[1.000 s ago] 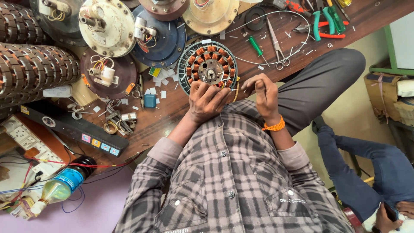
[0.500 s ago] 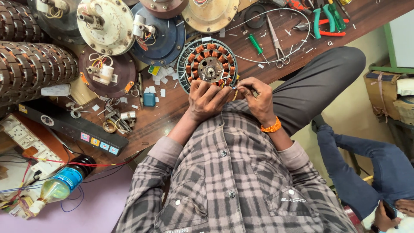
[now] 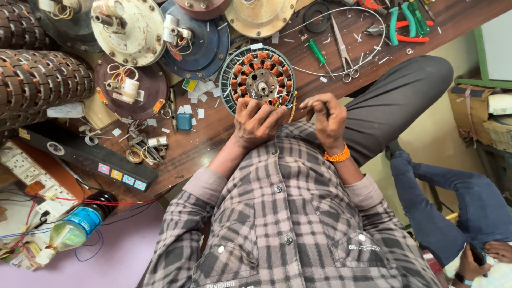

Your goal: The person works on a ceiling fan stator with copper windings at a cluttered workbench. They route and press insulated copper wire into the stator slots by hand, adjust the coil windings around the teeth, and use a screwdriver to help position and seat the wires, working around the stator section by section.

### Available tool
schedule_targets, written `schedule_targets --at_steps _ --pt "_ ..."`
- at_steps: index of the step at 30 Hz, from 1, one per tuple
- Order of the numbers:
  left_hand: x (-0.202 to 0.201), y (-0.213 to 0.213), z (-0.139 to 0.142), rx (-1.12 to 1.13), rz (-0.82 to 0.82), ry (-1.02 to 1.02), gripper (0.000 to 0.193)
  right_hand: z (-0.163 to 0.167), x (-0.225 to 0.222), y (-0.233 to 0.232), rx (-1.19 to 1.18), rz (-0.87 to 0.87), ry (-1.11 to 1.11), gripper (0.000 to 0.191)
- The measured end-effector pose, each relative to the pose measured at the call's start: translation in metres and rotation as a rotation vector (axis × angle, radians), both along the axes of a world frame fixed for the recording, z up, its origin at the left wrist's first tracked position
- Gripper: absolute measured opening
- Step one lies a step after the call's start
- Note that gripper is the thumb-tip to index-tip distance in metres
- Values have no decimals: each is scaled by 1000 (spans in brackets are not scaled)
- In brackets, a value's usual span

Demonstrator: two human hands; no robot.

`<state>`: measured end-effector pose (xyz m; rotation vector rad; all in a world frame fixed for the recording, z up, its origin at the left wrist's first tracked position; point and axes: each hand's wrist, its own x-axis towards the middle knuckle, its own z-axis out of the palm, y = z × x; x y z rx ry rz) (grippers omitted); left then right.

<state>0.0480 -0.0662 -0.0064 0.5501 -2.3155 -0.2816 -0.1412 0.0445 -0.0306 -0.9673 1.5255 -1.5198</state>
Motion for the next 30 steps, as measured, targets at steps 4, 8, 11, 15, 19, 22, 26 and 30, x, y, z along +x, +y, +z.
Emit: schedule_targets --at_steps 4,8,11,15,19,22,26,30 --pt "1 0 -2 -1 -7 1 13 5 1 -3 26 81 146 42" --pt "1 -1 -1 -18 -2 -3 14 10 2 -12 79 88 177 36" --pt "0 -1 0 -27 -3 0 14 13 3 -15 126 92 135 30" --pt "-1 0 2 -48 23 3 15 17 5 -16 129 107 146 23" --pt "-3 0 3 -65 52 -25 16 19 5 -19 -6 96 265 12" --pt "-5 0 2 -84 58 -16 17 17 5 -20 -59 83 335 8" --pt "-4 -1 -1 -73 55 -17 17 8 6 -20 -67 80 326 8" --pt "-3 0 -2 -29 45 -16 15 0 6 -13 -13 10 38 16"
